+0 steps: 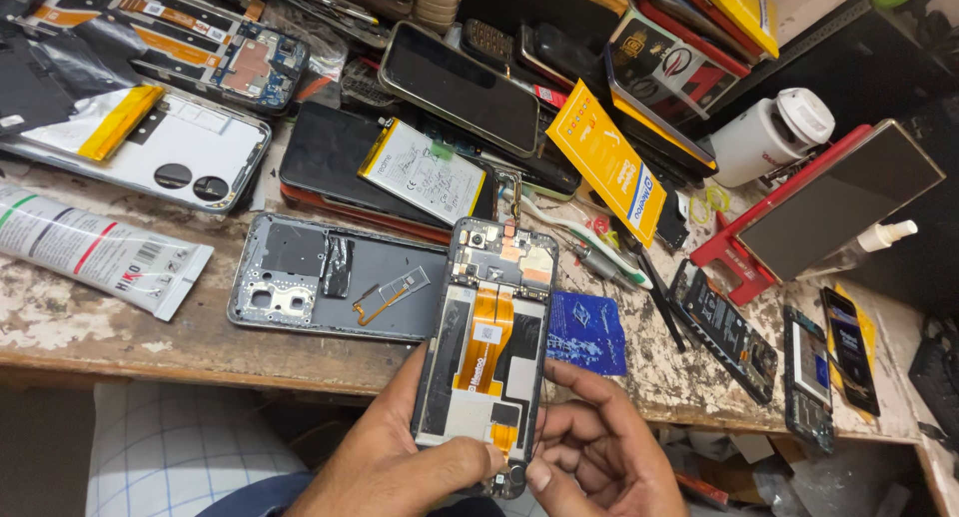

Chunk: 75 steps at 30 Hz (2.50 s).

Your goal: The person works on a disassembled smartphone at a cluttered repair bench. They connect and disconnect internal ribbon cables, then place a battery into the phone chassis and press it into place. The person continues to adjust internal components and connectors by hand.

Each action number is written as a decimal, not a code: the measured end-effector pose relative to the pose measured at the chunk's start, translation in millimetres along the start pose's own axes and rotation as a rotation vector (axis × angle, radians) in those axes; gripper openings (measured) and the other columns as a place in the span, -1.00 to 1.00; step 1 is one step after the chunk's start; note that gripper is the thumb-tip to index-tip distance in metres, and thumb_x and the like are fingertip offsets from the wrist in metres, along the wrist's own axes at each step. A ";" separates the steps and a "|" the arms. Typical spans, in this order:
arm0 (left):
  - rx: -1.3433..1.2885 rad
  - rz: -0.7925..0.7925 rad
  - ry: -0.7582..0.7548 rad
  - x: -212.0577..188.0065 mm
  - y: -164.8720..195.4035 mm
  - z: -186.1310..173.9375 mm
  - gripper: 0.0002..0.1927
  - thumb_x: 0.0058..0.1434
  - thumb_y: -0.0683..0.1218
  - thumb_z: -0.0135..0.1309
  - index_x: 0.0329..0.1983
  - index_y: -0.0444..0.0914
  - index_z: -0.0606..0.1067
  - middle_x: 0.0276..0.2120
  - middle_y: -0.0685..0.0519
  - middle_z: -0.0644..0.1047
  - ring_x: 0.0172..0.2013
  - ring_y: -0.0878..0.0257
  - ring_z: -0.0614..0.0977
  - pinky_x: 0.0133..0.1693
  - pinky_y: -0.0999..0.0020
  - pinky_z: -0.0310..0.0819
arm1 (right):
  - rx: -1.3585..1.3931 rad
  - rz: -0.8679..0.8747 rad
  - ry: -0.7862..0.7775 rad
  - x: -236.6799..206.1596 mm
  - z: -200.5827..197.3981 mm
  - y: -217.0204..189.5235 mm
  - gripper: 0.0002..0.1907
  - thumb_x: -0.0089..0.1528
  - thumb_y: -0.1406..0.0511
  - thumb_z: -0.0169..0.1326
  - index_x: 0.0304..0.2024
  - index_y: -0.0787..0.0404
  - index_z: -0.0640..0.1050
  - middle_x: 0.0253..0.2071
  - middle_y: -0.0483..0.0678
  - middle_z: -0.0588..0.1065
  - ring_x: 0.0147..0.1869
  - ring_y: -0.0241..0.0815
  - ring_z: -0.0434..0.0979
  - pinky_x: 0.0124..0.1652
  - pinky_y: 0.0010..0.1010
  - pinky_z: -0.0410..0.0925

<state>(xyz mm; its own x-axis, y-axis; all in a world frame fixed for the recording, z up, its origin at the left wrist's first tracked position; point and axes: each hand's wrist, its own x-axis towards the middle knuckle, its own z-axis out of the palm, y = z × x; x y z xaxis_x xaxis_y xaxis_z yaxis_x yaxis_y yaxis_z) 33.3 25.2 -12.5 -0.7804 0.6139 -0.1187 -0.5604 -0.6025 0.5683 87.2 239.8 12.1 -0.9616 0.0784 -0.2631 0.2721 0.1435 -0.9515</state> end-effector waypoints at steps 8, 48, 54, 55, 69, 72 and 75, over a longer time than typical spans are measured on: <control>0.130 0.037 0.040 4.0 -1.2 3.2 -0.21 0.05 -0.40 0.05 0.41 -0.27 0.19 0.04 -0.12 0.58 0.01 0.19 0.63 0.04 0.25 0.54 | 0.073 0.042 0.063 3.6 1.6 1.5 -0.20 0.05 0.62 0.12 0.37 0.31 0.32 -0.15 0.20 0.64 -0.09 -0.16 0.67 -0.06 -0.36 0.50; 0.282 0.033 0.202 16.1 -15.0 -48.6 -0.58 0.22 -0.27 0.15 0.17 -0.38 0.46 -0.04 -0.16 0.67 -0.01 0.19 0.69 0.07 0.23 0.56 | 0.161 0.146 -0.141 47.6 -51.9 113.6 -0.64 0.14 0.58 0.22 0.01 0.49 0.62 -0.19 0.24 0.68 -0.07 -0.03 0.72 0.01 -0.17 0.55; 0.312 0.180 0.272 15.2 35.6 -19.9 -0.59 0.21 -0.26 0.11 0.16 -0.38 0.53 -0.12 -0.10 0.71 -0.09 0.30 0.68 -0.01 0.33 0.57 | 0.314 0.166 -0.275 87.1 -54.0 160.7 -0.63 0.25 0.36 0.00 -0.02 0.56 0.59 -0.08 0.30 0.67 0.00 0.05 0.72 0.09 -0.15 0.53; 0.311 0.187 0.262 13.8 39.7 -16.8 -0.60 0.22 -0.25 0.10 0.16 -0.38 0.53 -0.13 -0.09 0.72 -0.09 0.31 0.68 -0.01 0.34 0.57 | 0.371 0.206 -0.300 88.8 -50.5 155.0 -0.57 0.28 0.29 -0.05 -0.01 0.57 0.58 -0.06 0.32 0.66 0.02 0.06 0.71 0.11 -0.16 0.52; 0.359 0.219 0.178 6.5 35.8 -19.2 -0.60 0.23 -0.26 0.10 0.16 -0.37 0.54 -0.10 -0.04 0.71 -0.03 0.36 0.67 0.04 0.41 0.52 | 0.210 -0.199 -0.029 71.6 37.6 -12.6 -0.76 0.14 0.55 0.20 -0.13 0.44 0.55 -0.26 0.07 0.62 -0.15 -0.26 0.61 -0.12 -0.45 0.46; 0.351 0.154 0.175 5.5 39.8 -21.1 -0.64 0.25 -0.24 0.11 0.12 -0.38 0.55 -0.10 -0.05 0.72 -0.04 0.35 0.67 0.03 0.41 0.53 | 0.196 -0.176 -0.013 71.1 42.4 -13.7 -0.80 0.15 0.54 0.20 -0.17 0.42 0.54 -0.28 0.07 0.63 -0.17 -0.27 0.62 -0.13 -0.46 0.47; 0.340 0.116 0.207 4.7 40.5 -21.4 -0.55 0.18 -0.27 0.16 0.18 -0.33 0.55 -0.13 -0.02 0.70 -0.10 0.34 0.66 -0.05 0.38 0.54 | 0.185 -0.122 -0.016 70.7 42.5 -18.3 -0.81 0.15 0.51 0.22 -0.17 0.38 0.55 -0.29 0.00 0.61 -0.21 -0.32 0.58 -0.16 -0.49 0.44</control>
<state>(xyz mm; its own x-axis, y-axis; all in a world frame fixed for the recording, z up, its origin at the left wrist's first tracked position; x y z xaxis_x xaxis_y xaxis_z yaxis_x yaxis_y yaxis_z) 1.0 -7.3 -7.5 -0.8919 0.4151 -0.1795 -0.3688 -0.4377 0.8200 12.6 200.8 4.1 -0.9879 0.0555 -0.1449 0.1433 -0.0327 -0.9891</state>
